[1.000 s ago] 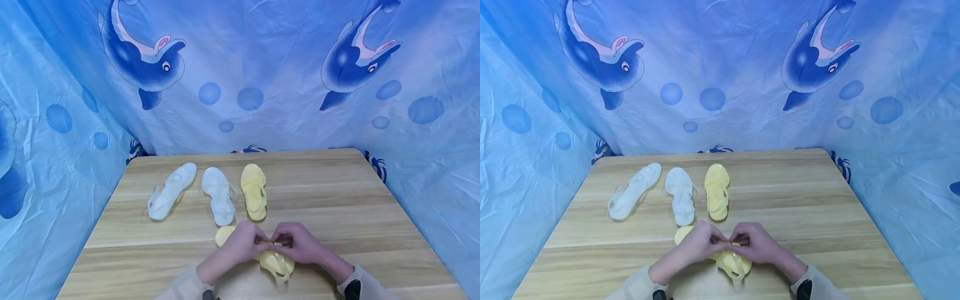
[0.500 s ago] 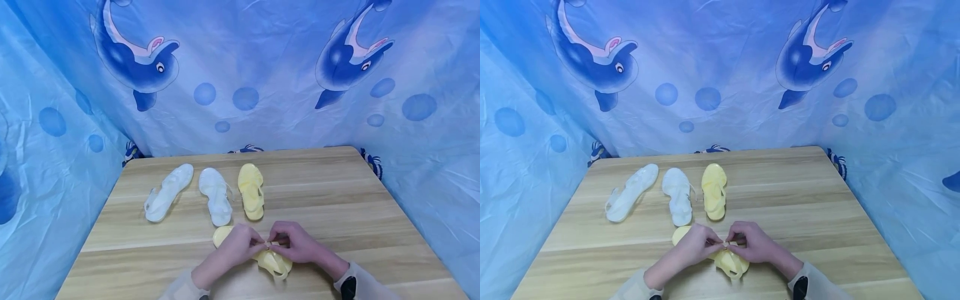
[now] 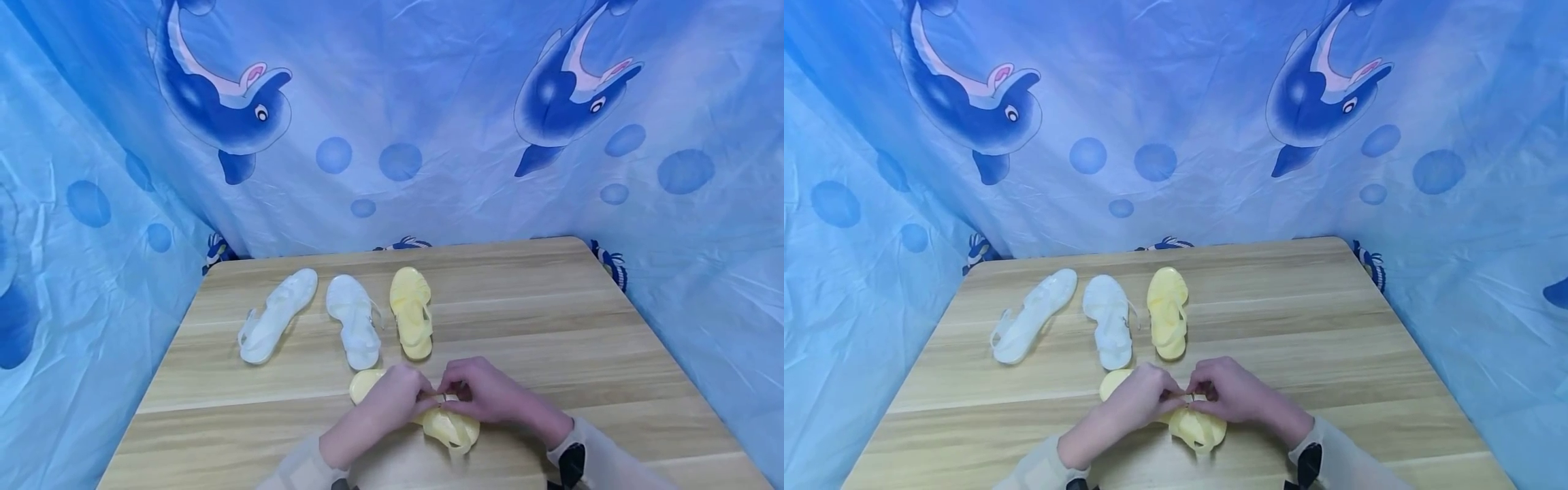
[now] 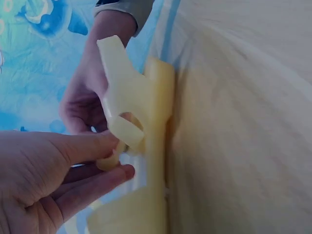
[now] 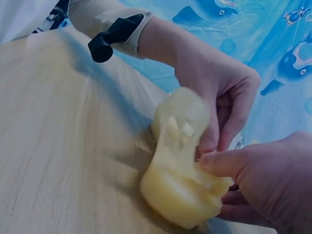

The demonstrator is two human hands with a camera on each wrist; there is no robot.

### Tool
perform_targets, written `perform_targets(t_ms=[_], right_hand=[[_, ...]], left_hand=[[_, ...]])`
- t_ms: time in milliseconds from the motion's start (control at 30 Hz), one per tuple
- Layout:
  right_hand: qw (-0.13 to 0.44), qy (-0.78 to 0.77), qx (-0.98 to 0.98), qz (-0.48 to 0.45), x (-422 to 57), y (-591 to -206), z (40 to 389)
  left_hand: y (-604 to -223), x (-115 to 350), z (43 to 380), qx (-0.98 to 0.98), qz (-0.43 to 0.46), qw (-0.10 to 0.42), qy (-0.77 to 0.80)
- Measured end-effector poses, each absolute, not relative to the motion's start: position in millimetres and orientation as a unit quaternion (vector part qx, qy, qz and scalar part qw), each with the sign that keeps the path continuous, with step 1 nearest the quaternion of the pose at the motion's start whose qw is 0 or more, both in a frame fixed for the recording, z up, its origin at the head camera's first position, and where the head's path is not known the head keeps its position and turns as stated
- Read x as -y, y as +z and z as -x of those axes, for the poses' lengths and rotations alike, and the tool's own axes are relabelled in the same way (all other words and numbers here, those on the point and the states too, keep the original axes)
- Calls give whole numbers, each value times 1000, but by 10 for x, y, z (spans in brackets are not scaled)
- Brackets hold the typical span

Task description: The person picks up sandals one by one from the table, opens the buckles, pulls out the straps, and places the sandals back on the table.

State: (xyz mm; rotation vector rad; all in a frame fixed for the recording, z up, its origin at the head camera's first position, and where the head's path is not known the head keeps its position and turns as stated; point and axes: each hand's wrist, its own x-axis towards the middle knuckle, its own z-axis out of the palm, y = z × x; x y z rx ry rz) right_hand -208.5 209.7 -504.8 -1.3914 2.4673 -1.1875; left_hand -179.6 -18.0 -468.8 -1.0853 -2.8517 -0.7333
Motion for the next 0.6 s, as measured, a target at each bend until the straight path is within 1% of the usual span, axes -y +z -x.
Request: perform_targets(t_ms=[233,433,600], right_hand=[[-2,-374,-798,473,-2115,-5099,2060],[0,-372,-809,456,-2092,-5111,2046],[-7,-376,-811,448,-2073,-5108,2026]], left_hand=[[-4760,254,1787,899,322,-14,-296],[-4752,291,1784,902,301,-15,-309],[-4700,251,1786,905,312,-14,-290]])
